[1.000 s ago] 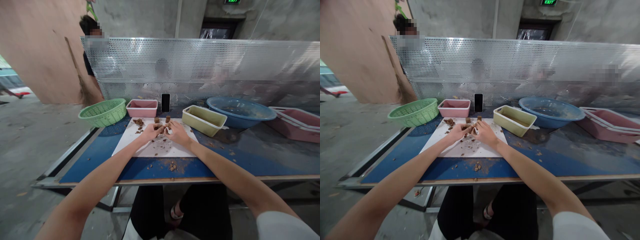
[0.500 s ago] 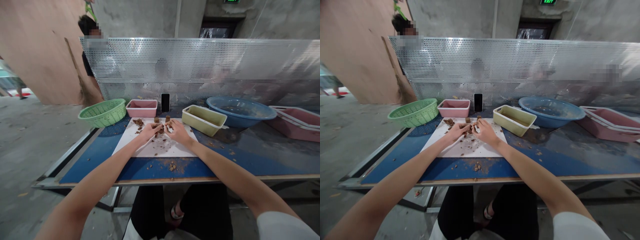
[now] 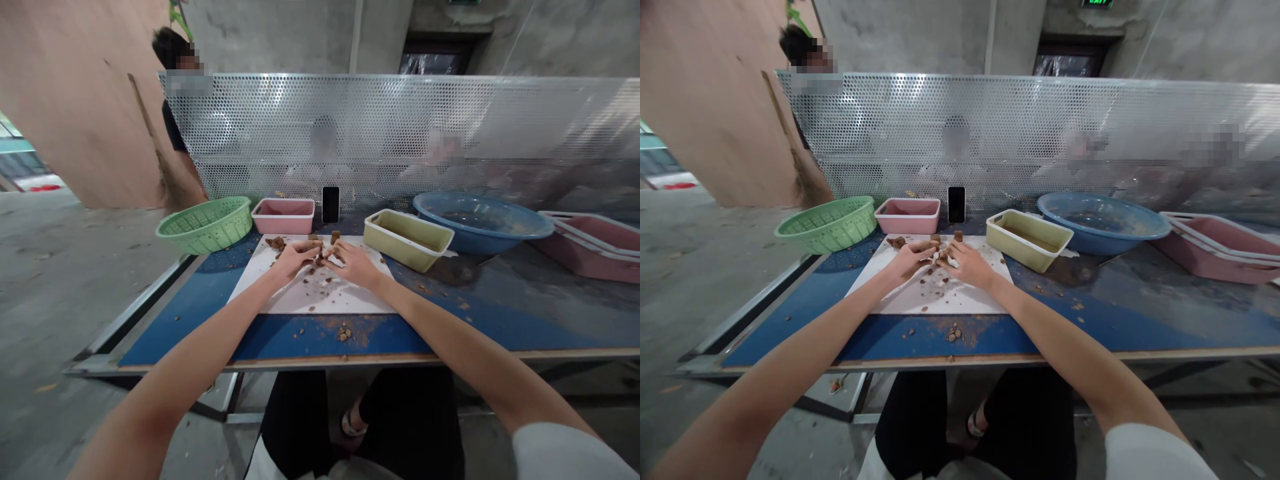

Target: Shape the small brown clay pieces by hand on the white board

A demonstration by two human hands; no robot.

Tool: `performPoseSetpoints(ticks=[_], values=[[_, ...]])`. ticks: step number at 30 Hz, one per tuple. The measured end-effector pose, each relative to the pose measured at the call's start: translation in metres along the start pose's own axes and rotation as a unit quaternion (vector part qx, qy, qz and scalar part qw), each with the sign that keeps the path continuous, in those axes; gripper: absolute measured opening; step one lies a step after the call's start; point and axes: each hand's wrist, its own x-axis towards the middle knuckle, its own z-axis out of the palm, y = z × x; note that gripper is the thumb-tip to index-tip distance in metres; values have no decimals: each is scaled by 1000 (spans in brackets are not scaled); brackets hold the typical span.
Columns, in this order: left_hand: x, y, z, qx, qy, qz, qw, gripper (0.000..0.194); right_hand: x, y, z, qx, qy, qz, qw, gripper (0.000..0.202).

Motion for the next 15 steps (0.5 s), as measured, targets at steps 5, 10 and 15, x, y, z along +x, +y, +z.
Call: performPoseSetpoints(ticks=[5,10,15], values=[[1,-2,-1,5,7,-9,1000,51,-1,1,1,28,1,-18,999,20],[-1,3,1,17,33,-1,999,50,-2,3,3,35,-63,-89,993,19],[-4,5,4,36,53,3,998,44,0,8,4,-15,-92,-104,990,36]])
